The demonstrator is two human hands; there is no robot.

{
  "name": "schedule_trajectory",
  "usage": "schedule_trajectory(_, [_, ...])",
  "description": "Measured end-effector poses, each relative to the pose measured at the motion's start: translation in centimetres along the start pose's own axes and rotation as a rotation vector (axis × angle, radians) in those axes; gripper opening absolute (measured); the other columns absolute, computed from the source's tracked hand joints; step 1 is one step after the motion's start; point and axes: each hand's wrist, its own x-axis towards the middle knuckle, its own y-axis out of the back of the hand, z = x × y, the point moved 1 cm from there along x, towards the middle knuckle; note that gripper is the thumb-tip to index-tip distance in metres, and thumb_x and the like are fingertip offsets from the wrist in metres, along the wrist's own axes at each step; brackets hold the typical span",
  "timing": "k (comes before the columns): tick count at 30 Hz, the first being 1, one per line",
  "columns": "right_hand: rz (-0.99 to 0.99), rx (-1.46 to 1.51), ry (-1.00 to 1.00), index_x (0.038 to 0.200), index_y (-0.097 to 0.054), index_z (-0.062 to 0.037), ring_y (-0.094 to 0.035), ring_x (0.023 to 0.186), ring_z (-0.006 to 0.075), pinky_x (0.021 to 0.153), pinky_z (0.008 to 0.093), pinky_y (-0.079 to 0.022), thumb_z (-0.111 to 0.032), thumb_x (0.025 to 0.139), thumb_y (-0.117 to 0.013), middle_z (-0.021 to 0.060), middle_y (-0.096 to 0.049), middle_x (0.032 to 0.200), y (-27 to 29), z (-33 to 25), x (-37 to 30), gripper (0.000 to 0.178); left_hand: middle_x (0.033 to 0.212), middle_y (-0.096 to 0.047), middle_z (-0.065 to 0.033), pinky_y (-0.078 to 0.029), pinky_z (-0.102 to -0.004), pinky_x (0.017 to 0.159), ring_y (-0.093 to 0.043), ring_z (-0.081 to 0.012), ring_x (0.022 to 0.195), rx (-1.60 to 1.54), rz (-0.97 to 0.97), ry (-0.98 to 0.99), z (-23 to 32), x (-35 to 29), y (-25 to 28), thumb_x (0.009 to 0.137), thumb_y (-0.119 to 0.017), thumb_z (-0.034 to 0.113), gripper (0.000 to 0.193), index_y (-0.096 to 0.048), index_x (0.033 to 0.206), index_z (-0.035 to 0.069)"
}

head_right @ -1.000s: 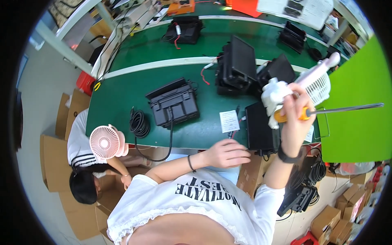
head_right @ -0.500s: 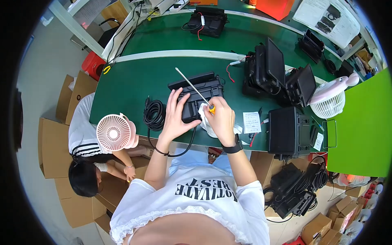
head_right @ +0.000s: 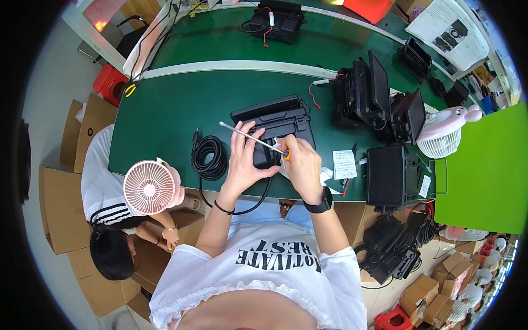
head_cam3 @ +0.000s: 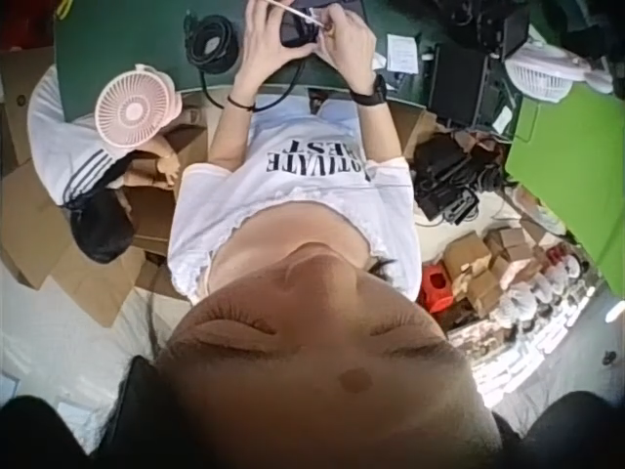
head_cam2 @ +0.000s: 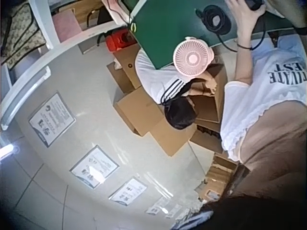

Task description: Assembling and inspecting electronic monitoring units at a workshop station.

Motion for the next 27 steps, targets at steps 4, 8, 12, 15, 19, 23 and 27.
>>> schedule_trajectory(4, [-0.031, -0.003, 0.030, 0.080, -0.049, -0.0038, -0.066, 0.077, 0.0315, 0.064, 0.0397, -0.051, 0.012, 0.070, -0.064, 0.0102, -0.065, 0.079, 0.7, -0.8, -0.9, 0.024, 0.146, -0.038, -0.0123, -0.034, -0.0543, 0.111, -0.029, -0.0430, 0.140, -0.037, 0.023, 0.056, 0.0, -0.2, -0.2, 0.052, -0.091, 0.025, 0.093, -0.050, 0.135, 0.012])
schedule_trajectory(8, [0.004, 0.097, 0.004, 0.078, -0.049, -0.0039, -0.065, 0.075, 0.0318, 0.063, 0.0392, -0.050, 0.010, 0.070, -0.069, 0.0099, -0.066, 0.078, 0.6, -0.5, -1.9, 0.026, 0.145, -0.039, -0.0121, -0.035, -0.0540, 0.111, -0.029, -0.0433, 0.140, -0.069, -0.001, 0.070, -0.1, 0.0, 0.1, 0.051, -0.091, 0.023, 0.092, -0.052, 0.134, 0.012])
schedule_trajectory(12, [0.064, -0.009, -0.003, 0.083, -0.052, -0.0062, -0.063, 0.074, 0.0299, 0.063, 0.0418, -0.050, 0.006, 0.073, -0.068, 0.0071, -0.063, 0.075, -0.3, -0.2, 0.7, 0.023, 0.144, -0.041, -0.0128, -0.036, -0.0538, 0.111, -0.032, -0.0436, 0.138, -0.049, 0.018, -0.010, -0.7, 0.3, 0.0, 0.053, -0.090, 0.022, 0.091, -0.051, 0.134, 0.010])
schedule_trajectory(15, [0.046, -0.012, 0.021, 0.084, -0.052, -0.0063, -0.062, 0.075, 0.0305, 0.064, 0.0419, -0.049, 0.005, 0.070, -0.069, 0.0080, -0.061, 0.074, -1.0, -0.4, 1.5, 0.025, 0.143, -0.043, -0.0117, -0.039, -0.0528, 0.108, -0.034, -0.0414, 0.137, -0.040, 0.034, 0.039, -0.5, 0.5, 0.3, 0.053, -0.090, 0.023, 0.089, -0.053, 0.133, 0.010])
schedule_trajectory(19, [-0.085, -0.022, 0.056, 0.087, -0.052, -0.0067, -0.062, 0.078, 0.0307, 0.065, 0.0426, -0.049, 0.006, 0.067, -0.070, 0.0083, -0.061, 0.076, 0.2, -0.7, -0.9, 0.030, 0.141, -0.045, -0.0105, -0.040, -0.0515, 0.108, -0.034, -0.0400, 0.139, -0.055, 0.016, 0.044, -0.3, 0.3, 0.5, 0.050, -0.091, 0.022, 0.088, -0.056, 0.130, 0.011])
schedule_trajectory(23, [-0.138, 0.032, 0.021, 0.085, -0.053, -0.0070, -0.062, 0.077, 0.0309, 0.065, 0.0423, -0.049, 0.005, 0.067, -0.071, 0.0086, -0.062, 0.077, 1.6, -0.8, -1.3, 0.028, 0.141, -0.044, -0.0098, -0.041, -0.0511, 0.108, -0.034, -0.0395, 0.139, -0.035, 0.019, 0.040, -0.2, 0.4, 0.6, 0.050, -0.091, 0.022, 0.088, -0.056, 0.130, 0.012])
schedule_trajectory(27, [0.090, 0.034, -0.213, 0.081, -0.054, -0.0061, -0.063, 0.067, 0.0328, 0.059, 0.0408, -0.049, -0.002, 0.075, -0.076, 0.0105, -0.061, 0.070, 1.8, 1.0, -2.2, 0.023, 0.142, -0.042, -0.0089, -0.045, -0.0494, 0.105, -0.034, -0.0393, 0.139, -0.005, 0.012, 0.051, -0.1, 0.5, 0.6, 0.052, -0.090, 0.023, 0.085, -0.056, 0.129, 0.012])
